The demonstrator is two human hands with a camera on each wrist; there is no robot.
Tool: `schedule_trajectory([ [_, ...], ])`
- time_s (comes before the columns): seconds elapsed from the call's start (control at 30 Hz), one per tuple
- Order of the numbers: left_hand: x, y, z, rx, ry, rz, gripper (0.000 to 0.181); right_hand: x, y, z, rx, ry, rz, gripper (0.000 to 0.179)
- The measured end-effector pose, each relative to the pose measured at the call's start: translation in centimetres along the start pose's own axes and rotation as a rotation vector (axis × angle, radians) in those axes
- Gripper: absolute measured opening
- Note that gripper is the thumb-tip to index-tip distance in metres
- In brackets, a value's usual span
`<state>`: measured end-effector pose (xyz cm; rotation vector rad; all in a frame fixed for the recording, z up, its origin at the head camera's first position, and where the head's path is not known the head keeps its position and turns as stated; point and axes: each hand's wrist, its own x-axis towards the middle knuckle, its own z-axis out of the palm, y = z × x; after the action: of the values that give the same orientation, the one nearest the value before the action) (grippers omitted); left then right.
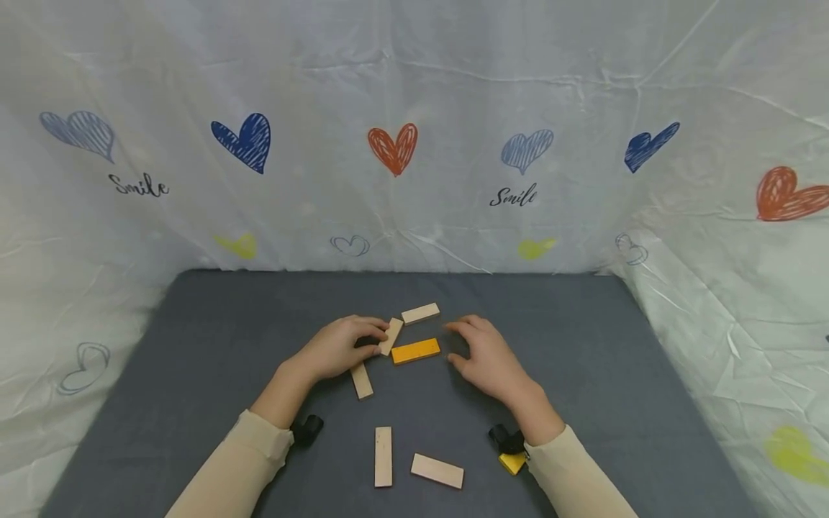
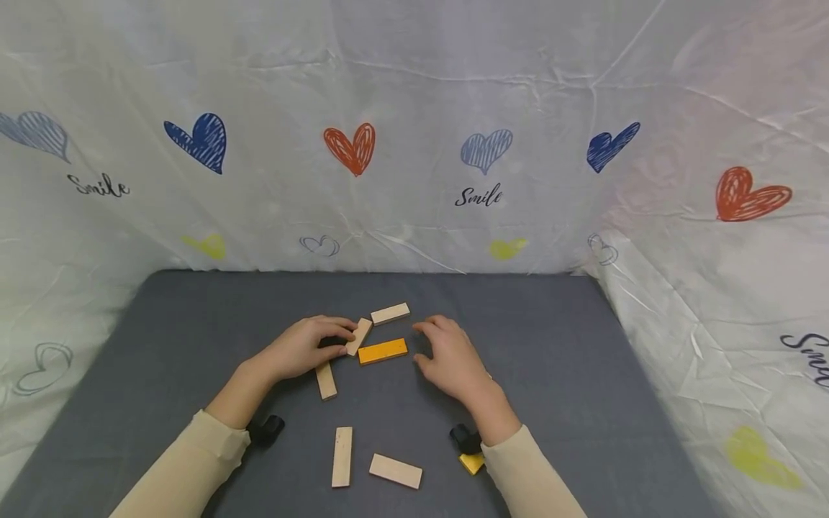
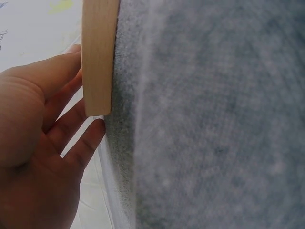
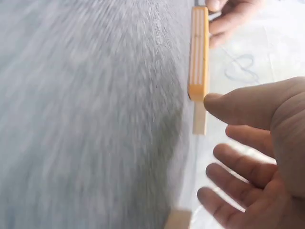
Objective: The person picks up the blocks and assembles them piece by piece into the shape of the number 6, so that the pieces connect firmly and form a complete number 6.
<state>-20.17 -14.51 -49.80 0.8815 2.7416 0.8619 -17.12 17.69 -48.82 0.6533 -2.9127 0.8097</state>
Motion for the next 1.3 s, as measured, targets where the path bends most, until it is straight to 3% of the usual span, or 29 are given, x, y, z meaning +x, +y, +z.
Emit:
schedule_trajectory([
  [0.3,0.1,0.2,-0.6,0.006,0.02,0.0,0.032,-1.6,1.7,-3.3,0.022,-0.016,0.139,0.055],
  [0.47,0.2,0.1,-0.4,0.002,0.015,0.003,0.032,-3.1,2.8,-4.5,0.026,-0.036,0.174,0.054],
  [0.83,0.1,-0.1,-0.1,-0.002,0.014,0.003,0.033,-6.5,4.6,-4.4,0.055,-0.09,0.231,0.046],
  [1.3,-0.2,0.0,0.0,-0.015,-0.002,-0.022,0.034,-6.5,4.3,-3.8,0.079,-0.094,0.22,0.04],
])
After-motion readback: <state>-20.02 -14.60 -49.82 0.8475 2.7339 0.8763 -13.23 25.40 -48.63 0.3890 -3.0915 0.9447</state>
